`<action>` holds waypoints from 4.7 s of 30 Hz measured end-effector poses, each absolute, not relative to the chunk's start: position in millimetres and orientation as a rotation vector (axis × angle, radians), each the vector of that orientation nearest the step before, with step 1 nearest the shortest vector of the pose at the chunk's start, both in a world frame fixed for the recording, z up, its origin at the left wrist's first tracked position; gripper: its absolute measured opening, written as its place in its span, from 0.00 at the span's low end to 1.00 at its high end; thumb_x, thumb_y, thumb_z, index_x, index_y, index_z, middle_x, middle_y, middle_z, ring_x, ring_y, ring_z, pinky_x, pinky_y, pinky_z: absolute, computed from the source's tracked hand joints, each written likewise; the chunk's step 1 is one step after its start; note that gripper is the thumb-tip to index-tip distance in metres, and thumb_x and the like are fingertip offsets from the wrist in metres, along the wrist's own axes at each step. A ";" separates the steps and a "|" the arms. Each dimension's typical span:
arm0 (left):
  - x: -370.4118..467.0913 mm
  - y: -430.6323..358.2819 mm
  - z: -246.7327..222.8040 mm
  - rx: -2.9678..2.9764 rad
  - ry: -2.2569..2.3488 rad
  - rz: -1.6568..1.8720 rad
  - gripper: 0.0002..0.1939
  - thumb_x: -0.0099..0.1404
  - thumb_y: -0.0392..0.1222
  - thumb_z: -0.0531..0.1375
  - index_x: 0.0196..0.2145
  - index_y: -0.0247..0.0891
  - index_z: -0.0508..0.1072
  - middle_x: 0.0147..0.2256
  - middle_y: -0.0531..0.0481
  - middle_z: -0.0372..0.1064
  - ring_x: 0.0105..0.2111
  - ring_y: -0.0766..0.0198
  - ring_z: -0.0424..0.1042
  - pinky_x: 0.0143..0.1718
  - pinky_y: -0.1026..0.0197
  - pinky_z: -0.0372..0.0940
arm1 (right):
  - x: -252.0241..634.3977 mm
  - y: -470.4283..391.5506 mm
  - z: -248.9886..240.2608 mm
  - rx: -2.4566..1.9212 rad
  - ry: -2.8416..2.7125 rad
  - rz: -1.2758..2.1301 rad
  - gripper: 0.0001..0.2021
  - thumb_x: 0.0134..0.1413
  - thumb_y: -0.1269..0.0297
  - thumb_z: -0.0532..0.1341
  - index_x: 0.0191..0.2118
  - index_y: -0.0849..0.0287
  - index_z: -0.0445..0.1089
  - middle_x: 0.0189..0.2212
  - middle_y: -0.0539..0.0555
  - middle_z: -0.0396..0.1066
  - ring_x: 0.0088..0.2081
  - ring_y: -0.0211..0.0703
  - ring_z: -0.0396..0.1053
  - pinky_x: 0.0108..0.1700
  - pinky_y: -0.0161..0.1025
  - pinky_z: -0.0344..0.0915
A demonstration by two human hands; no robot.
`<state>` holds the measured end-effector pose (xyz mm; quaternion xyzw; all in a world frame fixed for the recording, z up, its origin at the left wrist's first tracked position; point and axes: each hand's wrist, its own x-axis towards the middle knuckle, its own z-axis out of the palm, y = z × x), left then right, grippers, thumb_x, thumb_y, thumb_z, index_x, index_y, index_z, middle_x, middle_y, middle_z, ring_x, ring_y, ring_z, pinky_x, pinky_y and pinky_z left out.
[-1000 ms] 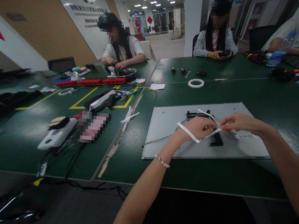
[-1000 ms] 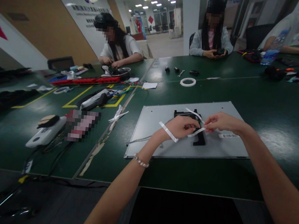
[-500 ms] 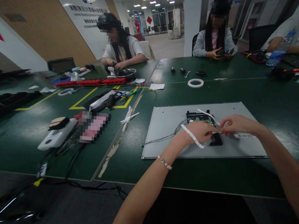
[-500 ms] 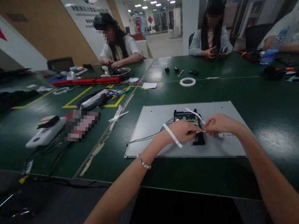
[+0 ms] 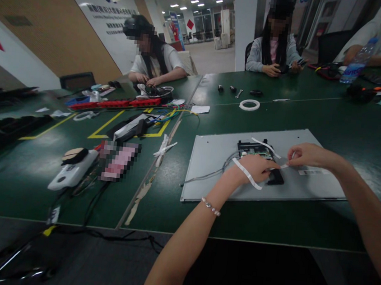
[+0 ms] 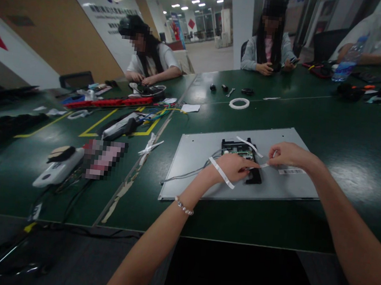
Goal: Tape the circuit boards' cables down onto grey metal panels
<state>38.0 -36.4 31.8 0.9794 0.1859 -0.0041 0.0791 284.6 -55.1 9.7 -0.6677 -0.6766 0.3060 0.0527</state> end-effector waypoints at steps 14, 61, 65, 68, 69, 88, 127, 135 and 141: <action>37.9 -44.8 42.9 2.917 0.693 0.029 0.18 0.69 0.41 0.47 0.55 0.36 0.60 0.35 0.44 0.73 0.32 0.59 0.72 0.32 0.60 0.64 | 273.2 -55.9 6.7 -1.838 -2.137 1.181 0.18 0.49 0.49 0.58 0.32 0.60 0.74 0.25 0.53 0.69 0.27 0.38 0.64 0.31 0.35 0.57; 25.3 -30.4 62.6 2.820 1.376 0.175 0.13 0.64 0.38 0.51 0.42 0.34 0.71 0.34 0.40 0.74 0.34 0.54 0.73 0.33 0.58 0.62 | 179.1 -91.8 42.1 -1.247 -1.720 0.803 0.17 0.57 0.49 0.56 0.40 0.59 0.67 0.33 0.54 0.72 0.32 0.39 0.70 0.36 0.37 0.67; 23.5 -27.8 63.7 2.748 1.490 0.191 0.12 0.64 0.38 0.51 0.42 0.35 0.71 0.34 0.41 0.74 0.35 0.55 0.73 0.33 0.59 0.63 | 162.5 -99.5 37.4 -1.218 -1.853 0.781 0.14 0.55 0.52 0.59 0.39 0.58 0.65 0.33 0.53 0.72 0.34 0.40 0.71 0.34 0.36 0.67; 22.7 -25.5 62.5 2.740 1.516 0.208 0.13 0.64 0.37 0.51 0.42 0.35 0.72 0.34 0.41 0.74 0.36 0.55 0.73 0.33 0.59 0.63 | 160.9 -101.7 36.4 -1.188 -1.878 0.820 0.13 0.54 0.54 0.60 0.40 0.58 0.64 0.32 0.52 0.71 0.33 0.39 0.71 0.31 0.34 0.66; 22.6 -24.5 61.6 2.744 1.512 0.201 0.13 0.64 0.37 0.50 0.42 0.35 0.72 0.34 0.41 0.74 0.36 0.55 0.74 0.33 0.59 0.63 | 160.9 -102.4 37.0 -1.155 -1.892 0.849 0.13 0.55 0.56 0.60 0.42 0.57 0.64 0.32 0.52 0.72 0.33 0.38 0.71 0.31 0.34 0.66; 18.8 -15.6 50.1 2.680 1.627 0.264 0.13 0.65 0.37 0.49 0.40 0.36 0.73 0.35 0.41 0.75 0.36 0.55 0.74 0.35 0.58 0.65 | 163.9 -107.4 44.9 -0.892 -2.046 0.554 0.09 0.56 0.67 0.57 0.38 0.56 0.74 0.39 0.51 0.73 0.41 0.38 0.70 0.46 0.38 0.66; -11.4 6.4 51.6 1.736 0.871 0.750 0.14 0.60 0.48 0.59 0.28 0.32 0.72 0.22 0.50 0.70 0.18 0.74 0.60 0.17 0.71 0.48 | 179.8 -86.5 17.6 -1.165 -1.797 0.232 0.10 0.56 0.66 0.60 0.41 0.54 0.76 0.38 0.50 0.75 0.38 0.41 0.73 0.39 0.38 0.69; -8.6 5.3 50.4 1.769 0.932 0.731 0.13 0.63 0.43 0.56 0.29 0.30 0.74 0.22 0.49 0.71 0.18 0.74 0.61 0.19 0.71 0.53 | 181.4 -84.2 21.4 -1.069 -1.879 0.063 0.09 0.56 0.68 0.59 0.40 0.55 0.76 0.45 0.54 0.70 0.42 0.40 0.70 0.46 0.41 0.68; -7.6 3.7 48.6 1.828 0.922 0.648 0.15 0.63 0.42 0.55 0.25 0.30 0.74 0.25 0.46 0.74 0.18 0.74 0.62 0.20 0.71 0.55 | 180.2 -87.3 22.5 -1.004 -2.015 0.167 0.10 0.58 0.66 0.57 0.41 0.54 0.76 0.44 0.51 0.72 0.45 0.41 0.70 0.49 0.44 0.68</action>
